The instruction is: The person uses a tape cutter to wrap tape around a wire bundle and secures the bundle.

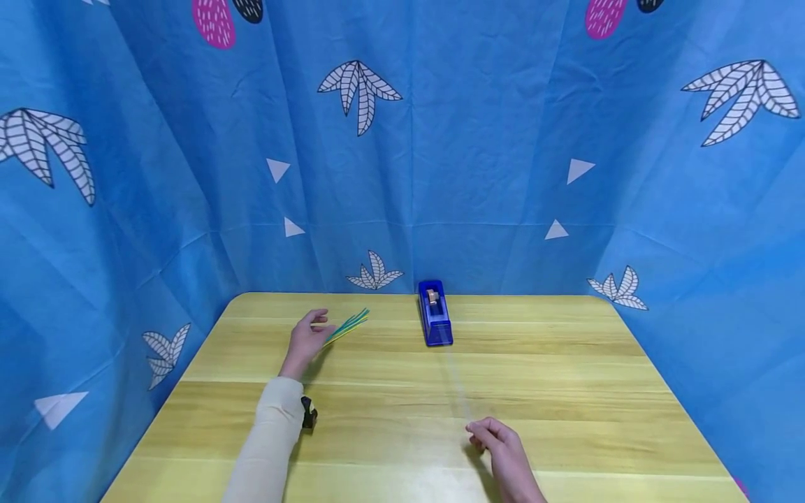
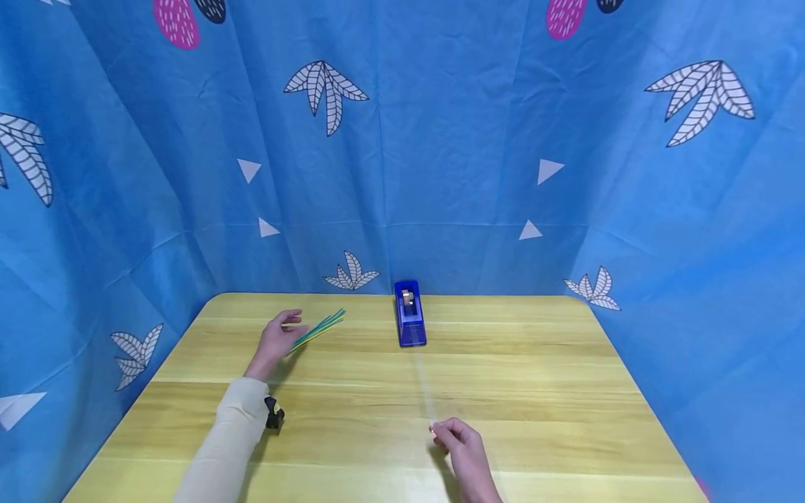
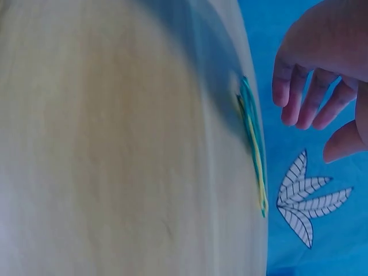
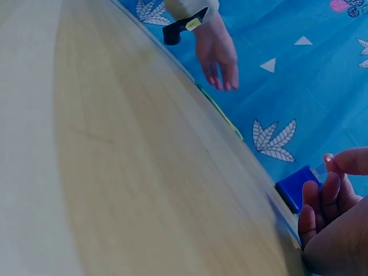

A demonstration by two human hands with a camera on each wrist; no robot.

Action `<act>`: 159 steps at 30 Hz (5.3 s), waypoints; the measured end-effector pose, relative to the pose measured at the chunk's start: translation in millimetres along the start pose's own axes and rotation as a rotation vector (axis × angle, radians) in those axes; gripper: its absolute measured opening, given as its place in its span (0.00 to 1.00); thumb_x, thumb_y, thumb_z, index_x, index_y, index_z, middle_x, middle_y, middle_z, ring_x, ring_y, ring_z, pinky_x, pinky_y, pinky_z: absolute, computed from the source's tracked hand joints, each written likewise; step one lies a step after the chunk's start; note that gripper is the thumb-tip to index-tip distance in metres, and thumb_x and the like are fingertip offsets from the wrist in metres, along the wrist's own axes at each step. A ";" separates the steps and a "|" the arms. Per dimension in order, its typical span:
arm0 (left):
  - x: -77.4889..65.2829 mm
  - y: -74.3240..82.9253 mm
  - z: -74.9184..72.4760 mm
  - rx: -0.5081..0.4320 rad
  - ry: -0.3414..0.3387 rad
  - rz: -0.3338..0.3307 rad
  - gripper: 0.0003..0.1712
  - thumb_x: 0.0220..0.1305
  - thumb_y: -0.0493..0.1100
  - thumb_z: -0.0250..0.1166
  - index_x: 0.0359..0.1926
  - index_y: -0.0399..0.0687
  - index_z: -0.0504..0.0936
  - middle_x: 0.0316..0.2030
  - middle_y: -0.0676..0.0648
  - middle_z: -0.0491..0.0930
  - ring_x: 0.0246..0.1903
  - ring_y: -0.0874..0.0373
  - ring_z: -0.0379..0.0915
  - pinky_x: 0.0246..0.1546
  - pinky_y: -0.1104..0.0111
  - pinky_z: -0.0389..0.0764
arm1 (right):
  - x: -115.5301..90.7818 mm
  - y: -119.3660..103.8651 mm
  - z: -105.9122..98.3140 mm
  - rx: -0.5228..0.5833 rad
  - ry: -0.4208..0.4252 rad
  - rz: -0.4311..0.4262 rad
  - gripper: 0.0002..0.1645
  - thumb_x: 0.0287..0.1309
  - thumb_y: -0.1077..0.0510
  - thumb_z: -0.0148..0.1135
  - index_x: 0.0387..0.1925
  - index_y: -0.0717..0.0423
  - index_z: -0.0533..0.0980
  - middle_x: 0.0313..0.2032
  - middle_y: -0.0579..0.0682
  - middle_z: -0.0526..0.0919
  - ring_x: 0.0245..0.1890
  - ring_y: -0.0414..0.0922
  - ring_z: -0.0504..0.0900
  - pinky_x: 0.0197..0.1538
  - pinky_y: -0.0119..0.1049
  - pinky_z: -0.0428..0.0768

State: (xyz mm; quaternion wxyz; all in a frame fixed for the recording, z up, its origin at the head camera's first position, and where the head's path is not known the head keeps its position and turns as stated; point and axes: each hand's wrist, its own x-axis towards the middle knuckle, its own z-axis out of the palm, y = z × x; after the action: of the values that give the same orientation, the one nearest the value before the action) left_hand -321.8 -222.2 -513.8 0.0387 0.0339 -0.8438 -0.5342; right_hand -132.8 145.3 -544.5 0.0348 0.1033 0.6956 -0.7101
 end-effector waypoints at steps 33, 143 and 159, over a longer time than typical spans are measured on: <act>-0.8 -20.9 -3.1 0.103 0.040 -0.104 0.16 0.64 0.26 0.67 0.53 0.28 0.82 0.46 0.34 0.83 0.42 0.51 0.76 0.45 0.68 0.76 | -2.2 0.8 1.2 0.026 -0.007 -0.021 0.11 0.68 0.63 0.59 0.37 0.72 0.79 0.29 0.47 0.78 0.33 0.42 0.76 0.43 0.33 0.76; 7.3 -14.1 -7.8 0.425 -0.118 0.042 0.06 0.69 0.31 0.66 0.44 0.32 0.83 0.37 0.38 0.84 0.40 0.47 0.80 0.47 0.52 0.82 | -0.1 -0.4 -2.3 0.063 -0.013 0.004 0.10 0.69 0.64 0.58 0.36 0.70 0.79 0.30 0.47 0.78 0.36 0.43 0.77 0.45 0.33 0.77; 0.6 -9.9 -3.7 0.363 -0.087 0.054 0.04 0.69 0.31 0.65 0.42 0.33 0.83 0.40 0.35 0.84 0.43 0.44 0.80 0.49 0.51 0.80 | -0.4 0.3 -1.6 0.079 -0.005 0.016 0.10 0.68 0.64 0.58 0.37 0.70 0.79 0.32 0.49 0.78 0.36 0.43 0.76 0.44 0.33 0.77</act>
State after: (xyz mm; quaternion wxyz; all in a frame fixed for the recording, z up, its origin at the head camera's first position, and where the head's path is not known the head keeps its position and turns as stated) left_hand -321.8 -229.8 -521.2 0.0098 -0.0052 -0.9278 -0.3728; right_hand -132.2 146.9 -544.7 0.0380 0.1085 0.6661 -0.7369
